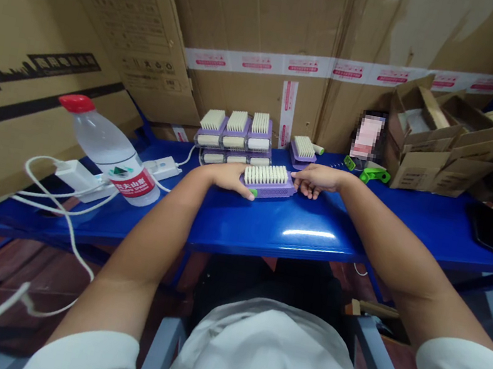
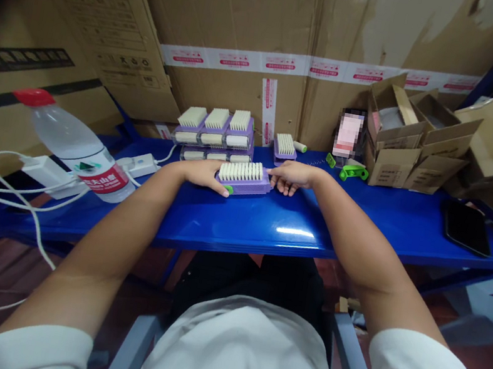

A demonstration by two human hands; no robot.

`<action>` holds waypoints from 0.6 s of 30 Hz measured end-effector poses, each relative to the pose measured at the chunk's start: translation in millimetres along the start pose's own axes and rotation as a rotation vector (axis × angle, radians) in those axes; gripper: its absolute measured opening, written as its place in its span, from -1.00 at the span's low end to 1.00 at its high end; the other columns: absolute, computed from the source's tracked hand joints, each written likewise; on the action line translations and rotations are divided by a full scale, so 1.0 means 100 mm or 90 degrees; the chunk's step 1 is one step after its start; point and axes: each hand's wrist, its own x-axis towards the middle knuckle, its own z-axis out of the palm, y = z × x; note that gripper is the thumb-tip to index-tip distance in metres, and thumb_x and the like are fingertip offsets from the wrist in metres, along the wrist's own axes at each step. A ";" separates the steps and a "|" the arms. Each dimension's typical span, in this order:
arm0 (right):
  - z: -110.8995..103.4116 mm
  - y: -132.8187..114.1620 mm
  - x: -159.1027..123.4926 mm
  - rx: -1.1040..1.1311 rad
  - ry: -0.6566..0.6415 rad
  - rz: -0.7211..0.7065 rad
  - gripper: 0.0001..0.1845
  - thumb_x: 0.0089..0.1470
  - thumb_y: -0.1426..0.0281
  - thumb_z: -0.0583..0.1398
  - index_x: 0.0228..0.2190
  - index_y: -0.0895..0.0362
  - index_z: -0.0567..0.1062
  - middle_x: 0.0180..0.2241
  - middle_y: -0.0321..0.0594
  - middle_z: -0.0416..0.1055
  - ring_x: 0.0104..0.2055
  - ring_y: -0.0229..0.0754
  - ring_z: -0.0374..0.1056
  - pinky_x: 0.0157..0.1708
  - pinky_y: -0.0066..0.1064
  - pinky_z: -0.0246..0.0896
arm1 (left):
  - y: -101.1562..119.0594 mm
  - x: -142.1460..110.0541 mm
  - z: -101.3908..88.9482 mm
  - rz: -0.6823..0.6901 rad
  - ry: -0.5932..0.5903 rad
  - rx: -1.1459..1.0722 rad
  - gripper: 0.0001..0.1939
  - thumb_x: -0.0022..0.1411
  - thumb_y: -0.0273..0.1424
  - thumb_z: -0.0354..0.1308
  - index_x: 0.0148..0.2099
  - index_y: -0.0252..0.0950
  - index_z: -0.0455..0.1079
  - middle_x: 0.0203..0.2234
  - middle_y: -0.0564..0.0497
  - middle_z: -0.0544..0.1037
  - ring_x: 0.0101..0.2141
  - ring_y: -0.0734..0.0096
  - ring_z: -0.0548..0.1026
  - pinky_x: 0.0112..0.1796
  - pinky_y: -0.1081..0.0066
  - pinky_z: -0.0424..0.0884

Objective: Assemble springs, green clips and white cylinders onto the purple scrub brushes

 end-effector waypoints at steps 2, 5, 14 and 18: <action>-0.01 0.02 0.02 0.002 -0.002 0.000 -0.50 0.57 0.15 0.12 -0.38 0.17 0.53 -0.65 -0.25 0.43 -0.68 -0.26 0.36 -0.64 -0.49 0.35 | 0.00 0.00 0.00 0.002 0.002 -0.001 0.11 -0.01 0.08 0.52 0.54 -0.09 0.33 0.41 -0.05 0.53 0.39 -0.12 0.48 0.40 0.12 0.35; -0.01 0.02 0.03 0.006 -0.003 0.001 -0.48 0.56 0.12 0.13 -0.38 0.17 0.53 -0.65 -0.25 0.43 -0.68 -0.27 0.36 -0.64 -0.50 0.35 | 0.01 0.00 0.00 -0.002 0.004 -0.008 0.12 -0.02 0.07 0.53 0.53 -0.10 0.34 0.42 -0.06 0.53 0.38 -0.13 0.49 0.40 0.11 0.35; 0.00 0.01 0.02 0.019 -0.006 -0.001 -0.48 0.54 0.04 0.15 -0.35 0.16 0.52 -0.64 -0.25 0.44 -0.67 -0.26 0.37 -0.62 -0.49 0.37 | -0.01 0.01 0.00 0.004 0.003 -0.014 0.13 -0.02 0.07 0.54 0.54 -0.11 0.32 0.43 -0.08 0.51 0.39 -0.12 0.48 0.41 0.10 0.34; 0.00 0.02 0.03 0.023 -0.010 -0.004 -0.48 0.53 0.03 0.15 -0.34 0.15 0.51 -0.63 -0.25 0.45 -0.67 -0.25 0.37 -0.62 -0.48 0.37 | 0.00 0.00 0.00 -0.004 -0.001 -0.017 0.14 -0.04 0.09 0.54 0.54 -0.10 0.33 0.45 -0.08 0.49 0.40 -0.13 0.47 0.42 0.10 0.33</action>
